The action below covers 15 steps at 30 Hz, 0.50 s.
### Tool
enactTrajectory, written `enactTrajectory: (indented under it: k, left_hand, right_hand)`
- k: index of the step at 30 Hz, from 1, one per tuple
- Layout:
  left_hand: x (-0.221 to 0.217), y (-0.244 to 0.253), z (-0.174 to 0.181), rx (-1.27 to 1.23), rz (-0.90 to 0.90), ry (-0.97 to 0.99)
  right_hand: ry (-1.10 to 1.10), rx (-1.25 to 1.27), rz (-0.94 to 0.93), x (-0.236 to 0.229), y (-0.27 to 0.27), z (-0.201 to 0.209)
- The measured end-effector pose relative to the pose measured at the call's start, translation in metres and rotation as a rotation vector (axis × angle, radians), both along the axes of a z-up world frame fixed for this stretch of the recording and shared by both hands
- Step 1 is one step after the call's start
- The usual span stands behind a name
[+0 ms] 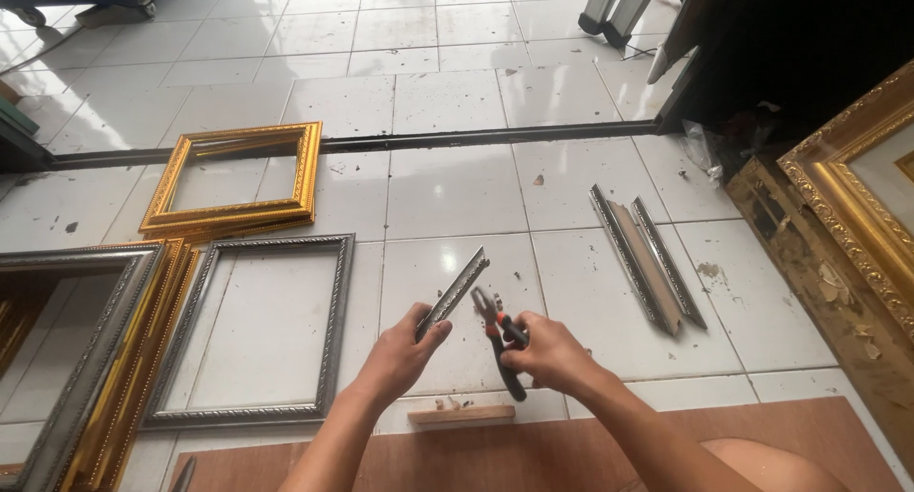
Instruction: Disassembling wooden picture frames by removing metal fasteners with pliers.
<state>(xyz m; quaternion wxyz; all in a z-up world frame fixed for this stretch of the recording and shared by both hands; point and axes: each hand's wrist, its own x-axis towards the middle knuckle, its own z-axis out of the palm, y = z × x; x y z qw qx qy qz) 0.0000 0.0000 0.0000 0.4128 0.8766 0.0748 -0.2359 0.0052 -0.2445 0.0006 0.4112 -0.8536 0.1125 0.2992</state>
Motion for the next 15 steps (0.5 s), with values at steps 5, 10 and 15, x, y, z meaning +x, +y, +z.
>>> enactTrajectory:
  k: [5, 10, 15]
  left_hand:
    - [-0.002, -0.003, -0.001, -0.007, -0.018, 0.002]
    - [-0.008, -0.009, 0.005, -0.063, -0.048, 0.021]
    - [-0.014, -0.019, 0.023, -0.187, -0.142, 0.087]
  right_hand:
    - [-0.024, -0.044, 0.063, -0.002, 0.006, -0.015]
    - [-0.093, -0.036, 0.017, 0.007, 0.006, -0.017]
    - [-0.11, 0.614, -0.422, 0.02, -0.011, -0.002]
